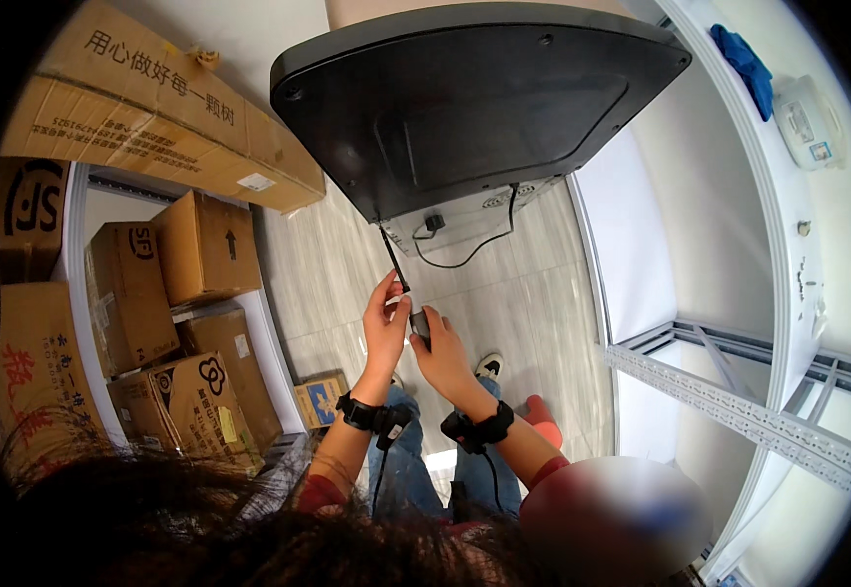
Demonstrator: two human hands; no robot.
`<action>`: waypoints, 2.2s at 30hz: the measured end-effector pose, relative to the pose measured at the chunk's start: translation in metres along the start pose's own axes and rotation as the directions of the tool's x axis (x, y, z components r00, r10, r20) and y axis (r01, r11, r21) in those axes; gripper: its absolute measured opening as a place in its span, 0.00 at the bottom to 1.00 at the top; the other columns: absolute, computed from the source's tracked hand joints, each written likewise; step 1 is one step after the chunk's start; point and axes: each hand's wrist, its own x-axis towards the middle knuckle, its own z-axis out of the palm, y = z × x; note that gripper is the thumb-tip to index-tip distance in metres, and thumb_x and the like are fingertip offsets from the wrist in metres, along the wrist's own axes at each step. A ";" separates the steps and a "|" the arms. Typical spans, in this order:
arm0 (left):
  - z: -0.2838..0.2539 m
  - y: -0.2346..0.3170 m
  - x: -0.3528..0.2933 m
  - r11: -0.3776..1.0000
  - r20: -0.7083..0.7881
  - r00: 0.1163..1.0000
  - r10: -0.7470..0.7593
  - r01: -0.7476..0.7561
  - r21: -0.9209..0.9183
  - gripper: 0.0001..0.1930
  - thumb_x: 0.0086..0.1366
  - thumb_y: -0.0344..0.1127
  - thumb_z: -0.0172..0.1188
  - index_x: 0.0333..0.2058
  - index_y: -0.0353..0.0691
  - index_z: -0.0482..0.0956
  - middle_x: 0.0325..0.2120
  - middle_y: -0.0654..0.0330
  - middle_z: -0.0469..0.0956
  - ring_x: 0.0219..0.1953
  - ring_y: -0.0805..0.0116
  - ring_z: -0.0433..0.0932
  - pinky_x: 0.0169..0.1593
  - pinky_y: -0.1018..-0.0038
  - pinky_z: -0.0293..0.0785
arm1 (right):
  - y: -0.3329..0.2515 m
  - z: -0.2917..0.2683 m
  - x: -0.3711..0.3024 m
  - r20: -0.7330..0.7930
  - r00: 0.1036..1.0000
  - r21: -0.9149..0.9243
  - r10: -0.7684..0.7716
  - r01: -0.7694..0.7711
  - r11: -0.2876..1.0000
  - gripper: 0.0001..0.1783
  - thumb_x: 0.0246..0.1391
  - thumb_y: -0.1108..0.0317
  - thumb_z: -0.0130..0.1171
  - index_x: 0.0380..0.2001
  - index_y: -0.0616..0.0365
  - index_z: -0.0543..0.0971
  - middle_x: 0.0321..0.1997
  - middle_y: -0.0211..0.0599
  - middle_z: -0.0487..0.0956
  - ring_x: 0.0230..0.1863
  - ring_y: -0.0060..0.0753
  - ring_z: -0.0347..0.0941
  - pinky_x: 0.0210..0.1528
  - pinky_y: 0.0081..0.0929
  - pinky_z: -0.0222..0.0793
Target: The person uses a screwdriver to remove screws from the back panel of a small appliance. They place the screws on a nearby shelf and continue unscrewing multiple fasteners along the appliance's edge.
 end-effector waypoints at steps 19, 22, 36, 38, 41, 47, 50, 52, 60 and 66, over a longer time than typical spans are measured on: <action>-0.006 0.000 -0.002 0.967 0.098 0.977 -0.191 0.204 -0.152 0.16 0.61 0.32 0.54 0.46 0.31 0.69 0.24 0.65 0.73 0.26 0.79 0.70 0.32 0.83 0.66 | 0.003 0.003 -0.007 -0.067 0.992 0.257 0.111 -0.090 0.962 0.23 0.46 0.67 0.59 0.43 0.66 0.66 0.38 0.50 0.71 0.37 0.50 0.70 0.39 0.38 0.66; -0.004 0.001 -0.003 0.971 0.078 0.976 -0.206 0.213 -0.109 0.16 0.61 0.33 0.55 0.46 0.32 0.68 0.23 0.65 0.73 0.25 0.80 0.70 0.30 0.83 0.65 | -0.016 -0.002 -0.020 -0.309 0.945 -0.006 -0.109 0.113 0.994 0.21 0.50 0.66 0.57 0.44 0.66 0.66 0.35 0.50 0.73 0.34 0.50 0.71 0.38 0.37 0.66; -0.003 0.013 -0.001 0.883 0.246 0.907 -0.342 0.399 -0.245 0.13 0.61 0.38 0.56 0.21 0.40 0.66 0.19 0.68 0.68 0.22 0.80 0.65 0.27 0.81 0.62 | -0.027 0.002 -0.020 -0.202 0.968 0.224 0.151 -0.104 0.969 0.22 0.50 0.66 0.56 0.46 0.64 0.67 0.41 0.50 0.71 0.37 0.47 0.70 0.38 0.35 0.66; -0.006 0.014 -0.001 0.897 0.258 0.904 -0.341 0.395 -0.200 0.13 0.62 0.39 0.55 0.21 0.41 0.66 0.20 0.68 0.69 0.23 0.80 0.65 0.29 0.81 0.63 | -0.026 0.004 -0.020 -0.178 0.965 0.244 0.191 -0.145 0.959 0.21 0.51 0.66 0.56 0.47 0.64 0.67 0.41 0.49 0.71 0.35 0.44 0.71 0.37 0.33 0.67; -0.010 0.012 0.001 0.948 0.218 0.932 -0.291 0.312 -0.069 0.14 0.62 0.39 0.54 0.21 0.41 0.65 0.19 0.68 0.67 0.22 0.80 0.63 0.28 0.81 0.61 | -0.015 0.013 -0.025 -0.340 0.931 -0.072 -0.137 0.119 0.990 0.20 0.52 0.66 0.54 0.47 0.64 0.68 0.40 0.48 0.71 0.31 0.40 0.72 0.32 0.31 0.68; -0.011 0.014 -0.003 0.940 0.301 0.915 -0.267 0.316 -0.127 0.13 0.64 0.39 0.51 0.23 0.40 0.66 0.18 0.70 0.64 0.23 0.80 0.62 0.28 0.82 0.60 | -0.011 0.010 -0.032 -0.289 0.955 0.171 0.065 -0.016 0.985 0.22 0.51 0.65 0.55 0.49 0.62 0.67 0.42 0.50 0.69 0.37 0.54 0.70 0.36 0.38 0.68; -0.013 0.002 -0.002 0.953 0.352 0.909 -0.224 0.280 -0.116 0.12 0.64 0.39 0.50 0.25 0.40 0.67 0.19 0.70 0.67 0.24 0.80 0.64 0.30 0.82 0.62 | -0.003 0.011 -0.027 -0.273 0.962 0.040 0.013 -0.002 0.999 0.23 0.50 0.67 0.55 0.50 0.63 0.66 0.43 0.49 0.68 0.37 0.48 0.70 0.32 0.35 0.68; -0.013 0.000 -0.002 0.947 0.350 0.910 -0.221 0.286 -0.146 0.11 0.65 0.39 0.50 0.25 0.40 0.68 0.20 0.70 0.67 0.24 0.80 0.65 0.31 0.82 0.62 | -0.006 0.009 -0.029 -0.329 0.935 -0.127 -0.134 0.097 0.987 0.24 0.50 0.69 0.55 0.51 0.64 0.66 0.43 0.48 0.68 0.38 0.38 0.71 0.27 0.29 0.68; -0.017 0.002 -0.009 0.944 0.281 0.942 -0.186 0.251 -0.215 0.10 0.62 0.37 0.54 0.28 0.37 0.70 0.19 0.69 0.67 0.21 0.81 0.63 0.25 0.83 0.60 | -0.012 0.025 -0.041 -0.356 0.922 0.021 -0.152 0.170 0.985 0.25 0.52 0.69 0.52 0.53 0.65 0.63 0.44 0.48 0.67 0.37 0.38 0.70 0.28 0.28 0.68; -0.014 0.022 -0.006 0.935 0.255 0.928 -0.273 0.318 -0.158 0.12 0.62 0.35 0.54 0.36 0.30 0.72 0.24 0.63 0.73 0.25 0.78 0.70 0.30 0.82 0.67 | -0.016 0.019 -0.040 -0.358 0.932 0.067 -0.062 0.092 0.993 0.26 0.52 0.68 0.53 0.54 0.65 0.62 0.44 0.51 0.66 0.43 0.41 0.66 0.32 0.27 0.67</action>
